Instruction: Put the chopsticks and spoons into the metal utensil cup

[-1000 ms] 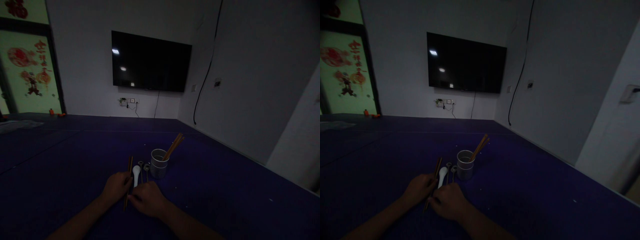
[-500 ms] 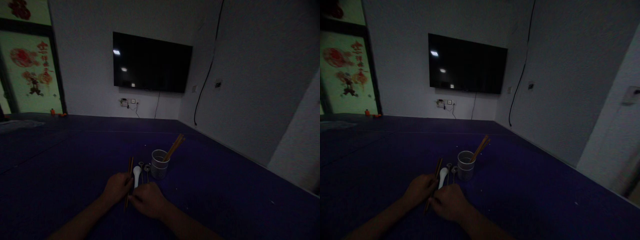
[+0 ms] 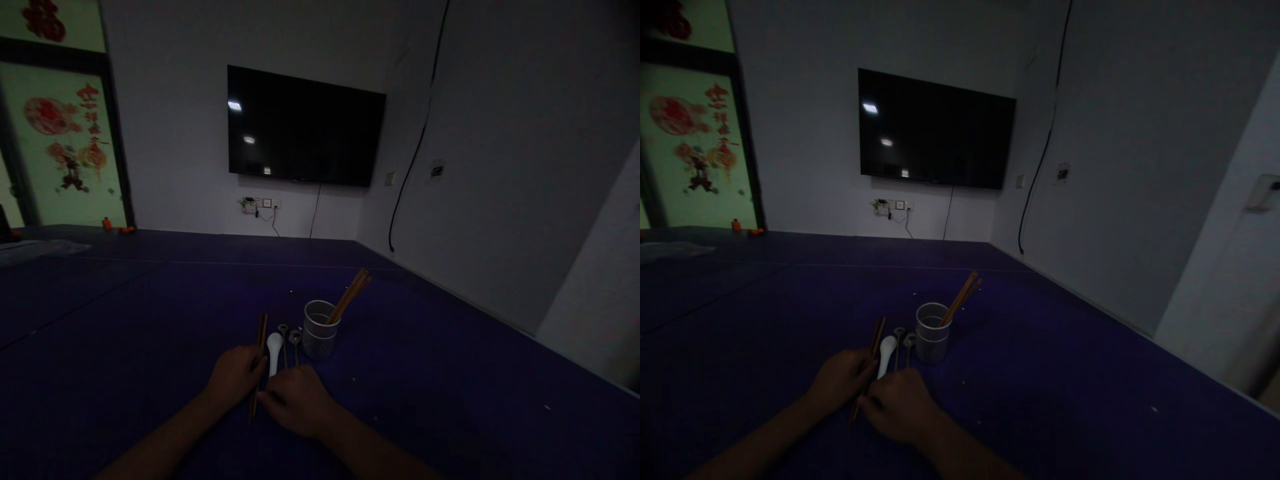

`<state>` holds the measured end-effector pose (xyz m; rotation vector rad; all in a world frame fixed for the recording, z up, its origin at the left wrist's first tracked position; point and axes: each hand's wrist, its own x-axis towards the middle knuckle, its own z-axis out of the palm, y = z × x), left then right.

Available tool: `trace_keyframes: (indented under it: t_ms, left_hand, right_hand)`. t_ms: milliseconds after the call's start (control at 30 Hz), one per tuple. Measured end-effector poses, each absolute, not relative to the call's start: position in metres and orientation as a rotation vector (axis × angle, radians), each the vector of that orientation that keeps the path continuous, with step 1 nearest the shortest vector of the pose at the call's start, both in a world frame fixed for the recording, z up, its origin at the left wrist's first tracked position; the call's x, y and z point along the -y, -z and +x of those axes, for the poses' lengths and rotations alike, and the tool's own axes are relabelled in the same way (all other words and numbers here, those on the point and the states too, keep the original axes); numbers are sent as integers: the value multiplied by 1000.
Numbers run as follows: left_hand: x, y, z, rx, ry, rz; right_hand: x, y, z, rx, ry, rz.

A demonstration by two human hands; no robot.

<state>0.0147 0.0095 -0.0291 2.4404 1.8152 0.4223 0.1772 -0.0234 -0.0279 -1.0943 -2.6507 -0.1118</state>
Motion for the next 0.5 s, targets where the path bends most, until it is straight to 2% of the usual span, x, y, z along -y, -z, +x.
trace_keyframes:
  t_ms: [500]
  left_hand:
    - [-7, 25, 16, -1828, -382, 2426]
  right_hand:
    - [22, 29, 177, 2642, 139, -1093]
